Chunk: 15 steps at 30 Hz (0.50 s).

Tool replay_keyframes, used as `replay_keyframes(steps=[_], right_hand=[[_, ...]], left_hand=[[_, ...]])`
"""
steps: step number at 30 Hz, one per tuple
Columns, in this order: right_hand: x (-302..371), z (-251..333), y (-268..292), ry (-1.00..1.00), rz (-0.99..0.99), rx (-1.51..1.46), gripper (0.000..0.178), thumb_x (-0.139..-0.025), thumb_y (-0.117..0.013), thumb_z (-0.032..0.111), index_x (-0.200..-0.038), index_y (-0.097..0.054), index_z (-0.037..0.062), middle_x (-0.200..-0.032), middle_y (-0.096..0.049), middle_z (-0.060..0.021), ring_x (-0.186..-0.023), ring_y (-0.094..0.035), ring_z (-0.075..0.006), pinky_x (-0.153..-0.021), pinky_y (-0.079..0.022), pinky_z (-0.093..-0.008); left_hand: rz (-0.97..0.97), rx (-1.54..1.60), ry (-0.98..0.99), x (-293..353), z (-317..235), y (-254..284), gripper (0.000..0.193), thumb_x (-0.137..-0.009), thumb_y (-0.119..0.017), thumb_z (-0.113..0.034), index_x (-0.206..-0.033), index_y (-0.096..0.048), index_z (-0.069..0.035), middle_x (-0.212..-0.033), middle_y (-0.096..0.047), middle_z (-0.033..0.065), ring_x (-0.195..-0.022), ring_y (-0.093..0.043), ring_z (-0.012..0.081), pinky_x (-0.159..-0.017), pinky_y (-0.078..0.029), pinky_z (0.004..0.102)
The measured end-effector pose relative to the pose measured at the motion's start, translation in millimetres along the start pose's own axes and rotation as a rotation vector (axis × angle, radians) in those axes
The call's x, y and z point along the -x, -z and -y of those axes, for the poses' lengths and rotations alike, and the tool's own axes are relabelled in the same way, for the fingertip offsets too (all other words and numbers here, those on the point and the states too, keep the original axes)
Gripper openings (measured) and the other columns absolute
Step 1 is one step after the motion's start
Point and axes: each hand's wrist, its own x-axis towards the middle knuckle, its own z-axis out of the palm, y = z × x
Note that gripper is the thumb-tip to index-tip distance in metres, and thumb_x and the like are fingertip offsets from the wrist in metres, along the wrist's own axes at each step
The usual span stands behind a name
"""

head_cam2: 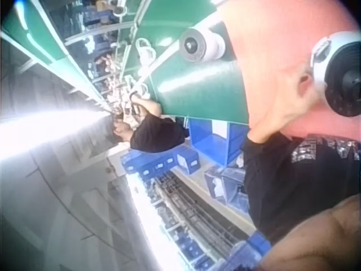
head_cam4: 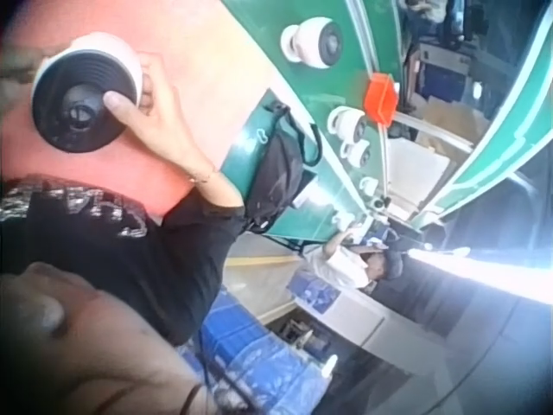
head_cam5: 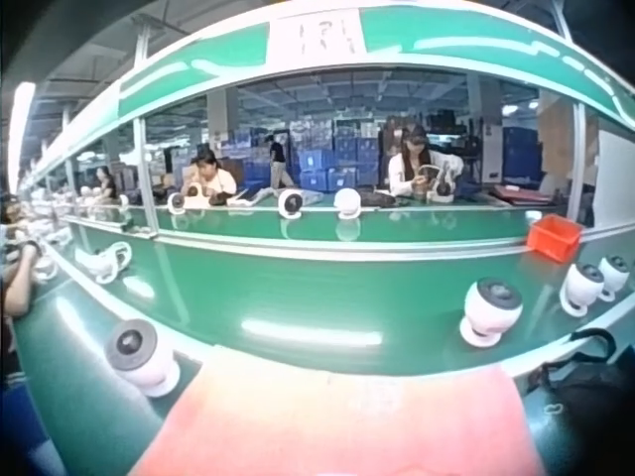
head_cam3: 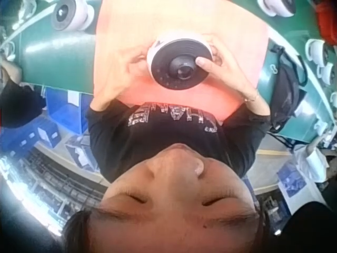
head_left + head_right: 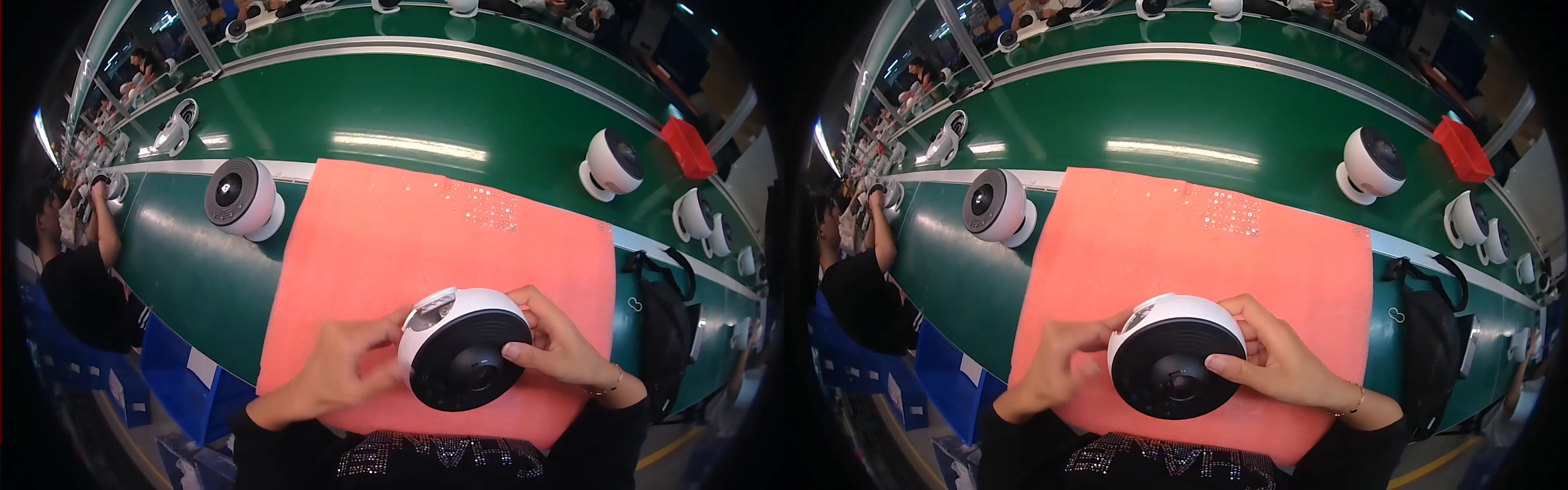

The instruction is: Assembling electronic security camera components on a production line.

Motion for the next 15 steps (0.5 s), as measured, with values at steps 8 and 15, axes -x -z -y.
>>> replay_keyframes(steps=[8,15], right_hand=[[-10,-3,3,0.242,-0.057,0.451,0.02,-0.079,-0.064,0.012,-0.085,-0.049,0.0005,-0.077,-0.061,-0.0086,-0.071,-0.06,-0.0127,-0.059,-0.048,-0.0255],[-26,-13,20,0.336,-0.175,1.006,0.039,-0.086,-0.051,0.03,-0.058,-0.048,0.0023,-0.052,-0.048,-0.0146,-0.049,-0.05,-0.0316,-0.046,-0.038,-0.0365]], left_hand=[[0.067,-0.357,-0.074,-6,-17,9,0.063,-0.067,-0.072,-0.039,-0.11,-0.055,0.003,-0.059,-0.06,0.012,-0.049,-0.061,0.0243,-0.049,-0.05,0.0313],[0.328,-0.63,0.018,-32,-26,15,0.051,-0.072,-0.063,-0.049,-0.059,-0.061,0.001,-0.043,-0.048,0.0137,-0.04,-0.051,0.029,-0.045,-0.043,0.0352]])
